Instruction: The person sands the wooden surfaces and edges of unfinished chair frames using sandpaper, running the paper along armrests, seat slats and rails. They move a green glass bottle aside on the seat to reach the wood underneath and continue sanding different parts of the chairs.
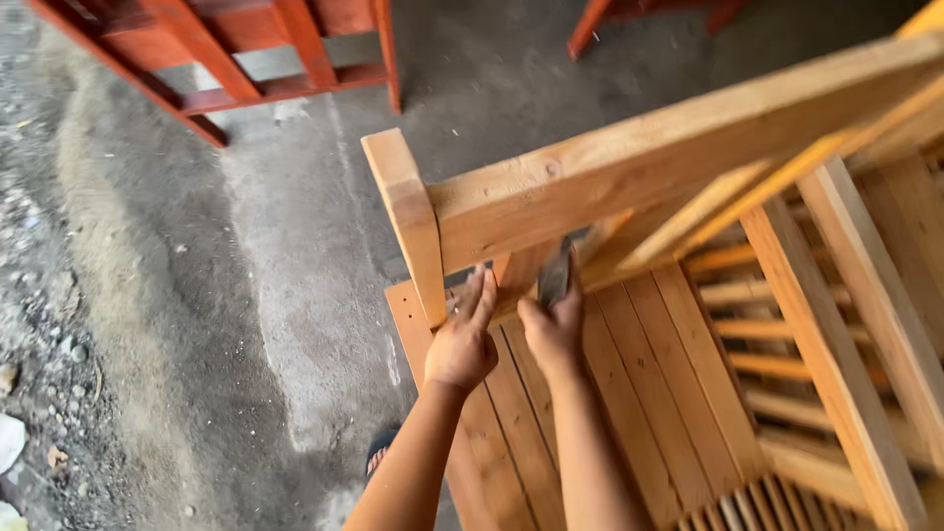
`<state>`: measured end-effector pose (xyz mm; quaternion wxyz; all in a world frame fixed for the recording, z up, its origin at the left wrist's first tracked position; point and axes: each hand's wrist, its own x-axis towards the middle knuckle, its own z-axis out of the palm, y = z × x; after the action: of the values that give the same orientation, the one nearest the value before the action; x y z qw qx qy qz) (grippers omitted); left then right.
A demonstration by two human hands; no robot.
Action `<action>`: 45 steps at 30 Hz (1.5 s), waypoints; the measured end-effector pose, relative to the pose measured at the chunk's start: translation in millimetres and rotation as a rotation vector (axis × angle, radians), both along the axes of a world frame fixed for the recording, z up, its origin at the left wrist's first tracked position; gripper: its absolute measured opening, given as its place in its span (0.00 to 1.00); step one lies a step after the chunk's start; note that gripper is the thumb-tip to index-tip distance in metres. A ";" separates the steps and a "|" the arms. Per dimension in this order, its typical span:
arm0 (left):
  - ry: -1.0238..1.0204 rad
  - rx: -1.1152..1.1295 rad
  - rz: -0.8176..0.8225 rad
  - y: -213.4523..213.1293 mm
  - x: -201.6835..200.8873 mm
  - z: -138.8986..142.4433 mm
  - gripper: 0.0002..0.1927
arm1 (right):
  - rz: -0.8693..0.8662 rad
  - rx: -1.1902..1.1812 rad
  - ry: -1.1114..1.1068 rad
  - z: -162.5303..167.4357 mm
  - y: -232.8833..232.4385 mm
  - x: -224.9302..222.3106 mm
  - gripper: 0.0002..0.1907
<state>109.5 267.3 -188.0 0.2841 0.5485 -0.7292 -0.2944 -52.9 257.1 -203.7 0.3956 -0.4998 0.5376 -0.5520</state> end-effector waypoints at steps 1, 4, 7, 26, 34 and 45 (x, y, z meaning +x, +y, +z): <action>-0.020 0.085 0.009 -1.1 0.2 1.9 0.47 | 0.005 0.041 0.042 -13.3 -0.5 5.6 0.38; -0.018 -0.004 0.034 -4.9 2.0 5.4 0.48 | 0.112 0.128 0.139 -52.2 -0.9 15.0 0.33; -0.028 -0.175 0.080 -11.6 4.0 3.6 0.47 | 0.087 0.195 0.108 -69.3 -7.0 -2.4 0.24; 0.009 -0.124 0.079 -13.2 2.6 -1.8 0.51 | 0.069 0.091 -0.177 -23.5 -43.6 -38.4 0.13; 0.004 -0.046 0.049 -14.8 1.3 -3.9 0.51 | 0.148 0.148 0.167 24.4 -39.1 -14.5 0.12; 0.085 0.038 0.059 -21.2 3.8 0.4 0.51 | 0.258 0.291 0.310 -19.3 10.5 -44.1 0.22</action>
<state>113.3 246.1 -187.5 0.3126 0.5621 -0.6943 -0.3228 -97.0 267.6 -223.0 0.4433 -0.5808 0.5975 -0.3303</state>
